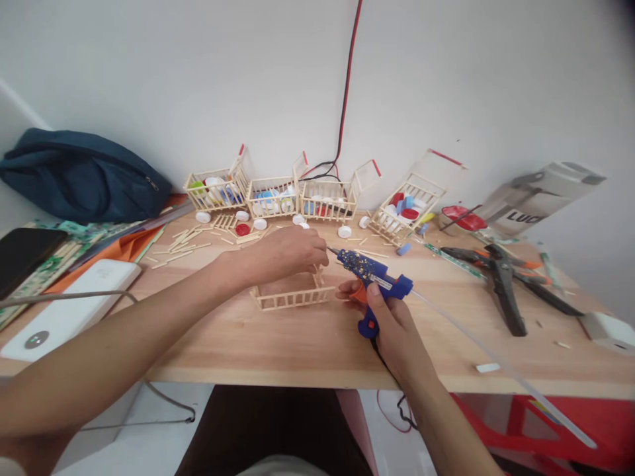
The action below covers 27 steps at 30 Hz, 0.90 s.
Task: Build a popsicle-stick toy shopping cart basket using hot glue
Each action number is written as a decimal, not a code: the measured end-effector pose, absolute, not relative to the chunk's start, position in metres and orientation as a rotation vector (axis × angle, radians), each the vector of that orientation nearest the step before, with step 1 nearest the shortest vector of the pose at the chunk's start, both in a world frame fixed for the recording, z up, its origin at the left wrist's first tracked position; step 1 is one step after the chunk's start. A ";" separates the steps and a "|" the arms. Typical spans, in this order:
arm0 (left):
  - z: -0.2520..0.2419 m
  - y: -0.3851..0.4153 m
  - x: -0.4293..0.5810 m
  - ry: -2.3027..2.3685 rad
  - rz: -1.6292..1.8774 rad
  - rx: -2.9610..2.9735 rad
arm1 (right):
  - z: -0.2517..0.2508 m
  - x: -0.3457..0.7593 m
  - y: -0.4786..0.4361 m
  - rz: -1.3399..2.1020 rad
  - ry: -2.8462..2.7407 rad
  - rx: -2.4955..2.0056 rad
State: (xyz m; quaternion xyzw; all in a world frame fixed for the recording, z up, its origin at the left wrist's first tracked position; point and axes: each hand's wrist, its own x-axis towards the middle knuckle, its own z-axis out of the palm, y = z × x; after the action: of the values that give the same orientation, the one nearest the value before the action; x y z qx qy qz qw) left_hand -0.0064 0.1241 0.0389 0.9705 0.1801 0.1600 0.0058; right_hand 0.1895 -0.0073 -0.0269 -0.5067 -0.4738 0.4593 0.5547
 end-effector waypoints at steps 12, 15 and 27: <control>0.021 0.134 -0.035 0.790 0.691 2.877 | -0.040 0.208 -0.018 0.902 -0.965 -1.324; 0.021 0.136 -0.040 0.808 0.722 2.835 | -0.034 0.211 -0.013 0.985 -0.865 -1.251; 0.017 0.141 -0.037 0.891 0.663 2.868 | -0.016 0.163 0.030 1.382 -0.660 -0.898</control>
State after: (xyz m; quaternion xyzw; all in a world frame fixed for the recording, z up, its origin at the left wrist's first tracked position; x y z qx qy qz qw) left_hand -0.0370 0.1410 0.0171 0.9320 0.2895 0.2154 0.0332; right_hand 0.1628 0.0298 -0.0163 -0.3923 -0.2884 0.6038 0.6311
